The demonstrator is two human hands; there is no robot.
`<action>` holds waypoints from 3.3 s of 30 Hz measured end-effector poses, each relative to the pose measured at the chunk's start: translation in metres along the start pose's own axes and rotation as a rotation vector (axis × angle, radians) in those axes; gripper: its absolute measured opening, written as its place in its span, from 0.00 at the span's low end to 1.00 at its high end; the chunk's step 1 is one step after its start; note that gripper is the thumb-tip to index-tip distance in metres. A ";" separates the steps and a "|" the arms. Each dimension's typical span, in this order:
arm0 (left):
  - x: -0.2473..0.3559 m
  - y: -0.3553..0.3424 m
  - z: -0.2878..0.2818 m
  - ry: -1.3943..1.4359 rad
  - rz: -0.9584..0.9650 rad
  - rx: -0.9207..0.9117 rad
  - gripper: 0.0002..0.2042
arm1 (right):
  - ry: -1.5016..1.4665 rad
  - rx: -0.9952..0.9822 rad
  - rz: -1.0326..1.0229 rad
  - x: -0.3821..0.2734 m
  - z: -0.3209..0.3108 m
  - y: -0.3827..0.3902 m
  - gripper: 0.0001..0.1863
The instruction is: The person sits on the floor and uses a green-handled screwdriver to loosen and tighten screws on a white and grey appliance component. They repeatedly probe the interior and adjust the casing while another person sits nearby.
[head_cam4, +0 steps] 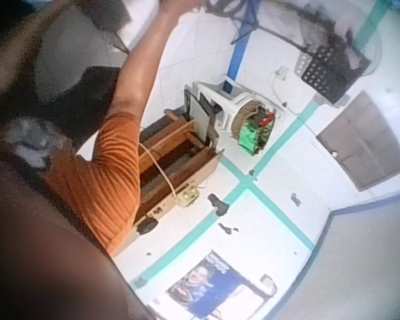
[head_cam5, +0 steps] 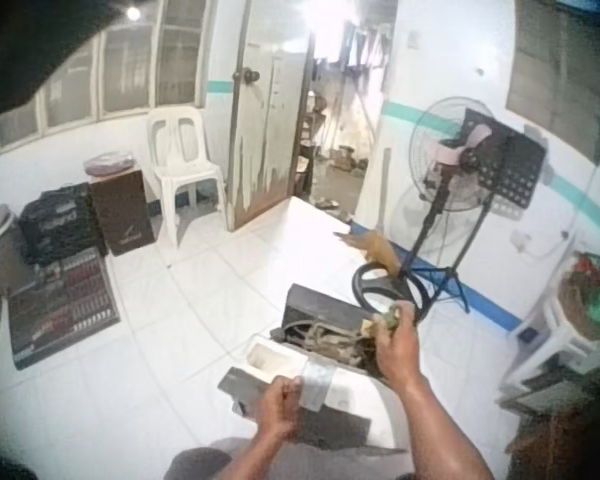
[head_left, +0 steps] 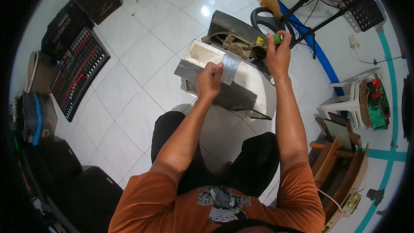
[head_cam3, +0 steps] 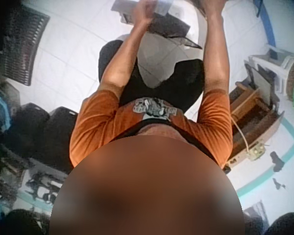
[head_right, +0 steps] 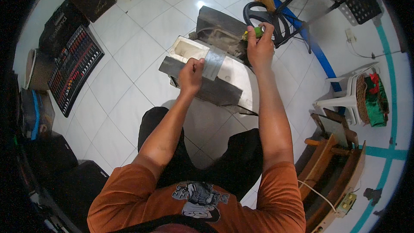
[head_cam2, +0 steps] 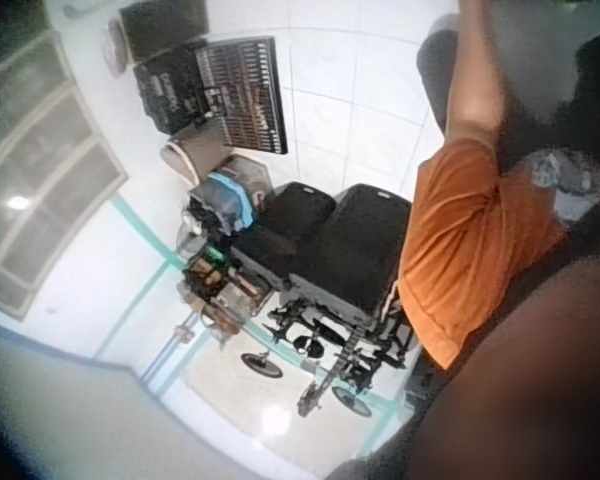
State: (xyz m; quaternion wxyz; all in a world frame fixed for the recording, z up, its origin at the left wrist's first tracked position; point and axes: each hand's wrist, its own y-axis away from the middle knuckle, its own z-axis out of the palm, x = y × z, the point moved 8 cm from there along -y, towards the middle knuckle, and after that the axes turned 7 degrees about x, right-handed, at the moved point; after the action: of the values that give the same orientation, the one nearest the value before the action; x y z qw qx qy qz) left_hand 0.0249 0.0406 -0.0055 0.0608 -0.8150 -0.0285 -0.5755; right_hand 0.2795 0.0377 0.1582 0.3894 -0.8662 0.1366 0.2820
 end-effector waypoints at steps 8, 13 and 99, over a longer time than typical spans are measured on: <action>0.001 0.000 -0.001 0.009 -0.017 -0.018 0.23 | 0.034 -0.025 0.022 -0.007 0.005 0.001 0.22; 0.000 -0.002 -0.001 0.033 -0.055 -0.037 0.23 | 0.046 -0.003 0.001 -0.010 0.005 0.001 0.22; 0.001 -0.003 -0.006 0.099 -0.054 -0.089 0.21 | 0.469 -0.734 -0.179 -0.049 0.061 -0.078 0.24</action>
State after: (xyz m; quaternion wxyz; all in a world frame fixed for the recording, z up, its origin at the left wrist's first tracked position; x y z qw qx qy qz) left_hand 0.0195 0.0432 -0.0022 0.0105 -0.7862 -0.0217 -0.6175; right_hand 0.2521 0.1357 0.2010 0.0376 -0.9960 0.0366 0.0727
